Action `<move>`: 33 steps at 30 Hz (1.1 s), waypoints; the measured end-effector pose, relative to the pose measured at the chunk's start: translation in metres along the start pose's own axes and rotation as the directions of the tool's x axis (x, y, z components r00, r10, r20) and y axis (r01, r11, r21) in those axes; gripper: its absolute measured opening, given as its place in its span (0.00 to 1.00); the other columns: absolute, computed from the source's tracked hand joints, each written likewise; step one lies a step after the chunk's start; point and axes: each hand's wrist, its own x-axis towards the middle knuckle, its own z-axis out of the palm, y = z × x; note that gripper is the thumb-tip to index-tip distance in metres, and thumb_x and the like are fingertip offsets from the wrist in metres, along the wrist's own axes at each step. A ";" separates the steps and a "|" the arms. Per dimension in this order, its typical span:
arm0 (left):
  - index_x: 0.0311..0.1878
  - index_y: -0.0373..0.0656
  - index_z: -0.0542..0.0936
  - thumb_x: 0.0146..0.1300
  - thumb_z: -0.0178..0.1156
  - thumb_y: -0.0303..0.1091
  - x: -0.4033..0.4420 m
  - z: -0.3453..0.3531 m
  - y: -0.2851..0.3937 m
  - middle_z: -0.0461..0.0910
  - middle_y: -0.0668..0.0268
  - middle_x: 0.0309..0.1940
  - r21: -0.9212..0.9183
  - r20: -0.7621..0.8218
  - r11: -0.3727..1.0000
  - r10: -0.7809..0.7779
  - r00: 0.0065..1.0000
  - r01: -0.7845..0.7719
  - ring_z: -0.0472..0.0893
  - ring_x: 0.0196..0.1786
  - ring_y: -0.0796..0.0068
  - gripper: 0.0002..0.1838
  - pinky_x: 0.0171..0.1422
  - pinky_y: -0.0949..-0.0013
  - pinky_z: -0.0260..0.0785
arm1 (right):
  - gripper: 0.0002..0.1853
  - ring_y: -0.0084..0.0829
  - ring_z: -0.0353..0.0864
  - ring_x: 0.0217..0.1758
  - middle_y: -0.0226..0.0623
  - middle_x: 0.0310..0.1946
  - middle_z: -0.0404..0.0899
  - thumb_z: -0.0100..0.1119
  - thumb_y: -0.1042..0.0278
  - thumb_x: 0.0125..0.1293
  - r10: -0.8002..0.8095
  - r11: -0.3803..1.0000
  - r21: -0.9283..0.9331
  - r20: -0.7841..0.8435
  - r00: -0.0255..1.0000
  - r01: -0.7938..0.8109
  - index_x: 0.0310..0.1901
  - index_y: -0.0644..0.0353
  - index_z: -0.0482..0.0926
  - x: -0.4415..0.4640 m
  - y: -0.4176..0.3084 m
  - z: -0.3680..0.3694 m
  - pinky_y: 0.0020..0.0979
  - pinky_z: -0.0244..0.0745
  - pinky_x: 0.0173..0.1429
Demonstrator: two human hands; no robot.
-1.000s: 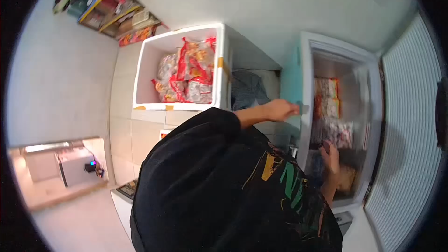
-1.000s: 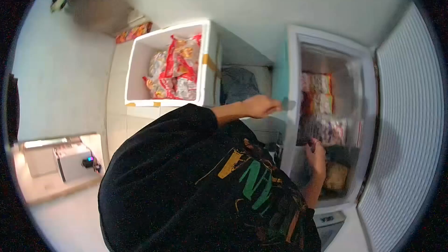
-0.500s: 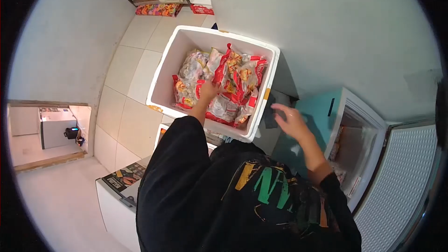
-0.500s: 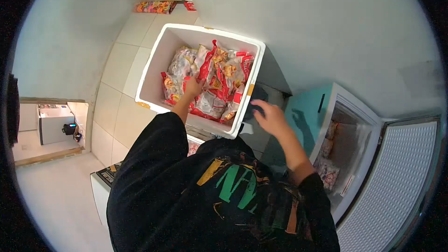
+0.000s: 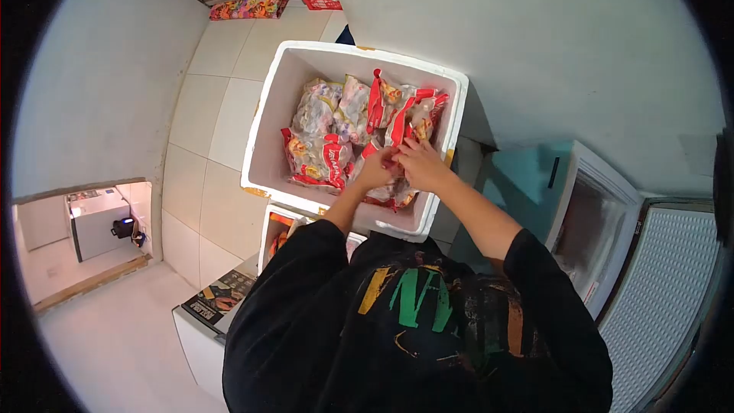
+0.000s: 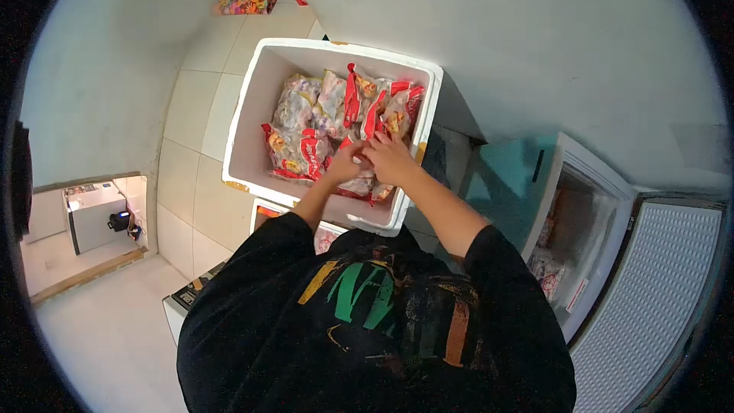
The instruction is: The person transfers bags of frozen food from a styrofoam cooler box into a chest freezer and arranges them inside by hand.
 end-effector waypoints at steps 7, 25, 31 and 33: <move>0.44 0.34 0.75 0.53 0.51 0.39 0.105 -0.098 -0.052 0.78 0.52 0.34 0.302 -0.224 0.938 -0.101 0.969 0.168 0.77 0.39 0.57 0.19 0.45 0.62 0.67 | 0.21 0.33 0.51 0.66 0.35 0.54 0.66 0.53 0.70 0.46 0.149 0.978 -0.169 0.141 0.979 -0.124 0.47 0.55 0.74 0.014 -0.004 0.023 0.55 0.42 0.62; 0.46 0.34 0.68 0.24 0.76 0.40 0.190 -0.115 -0.112 0.75 0.52 0.42 0.096 -0.126 0.974 -0.190 0.974 0.203 0.75 0.46 0.61 0.42 0.49 0.64 0.69 | 0.14 0.34 0.48 0.66 0.37 0.51 0.68 0.50 0.62 0.48 0.072 0.974 -0.220 0.089 0.993 -0.051 0.35 0.59 0.79 0.004 0.008 0.037 0.62 0.37 0.63; 0.45 0.38 0.69 0.32 0.73 0.32 0.137 -0.114 -0.034 0.75 0.60 0.38 -0.033 -0.292 0.998 -0.067 0.954 0.060 0.76 0.42 0.70 0.33 0.45 0.67 0.70 | 0.12 0.34 0.47 0.67 0.38 0.50 0.70 0.51 0.65 0.49 0.065 0.984 -0.168 0.049 0.997 -0.056 0.34 0.59 0.79 0.006 0.009 0.041 0.62 0.34 0.64; 0.45 0.39 0.69 0.35 0.73 0.30 0.125 -0.125 -0.038 0.75 0.61 0.38 0.279 -0.335 0.949 -0.046 0.941 0.146 0.75 0.42 0.72 0.31 0.45 0.68 0.70 | 0.13 0.35 0.47 0.67 0.38 0.51 0.69 0.51 0.66 0.48 0.079 0.983 -0.171 0.075 0.994 -0.065 0.35 0.60 0.79 0.006 0.009 0.040 0.62 0.34 0.64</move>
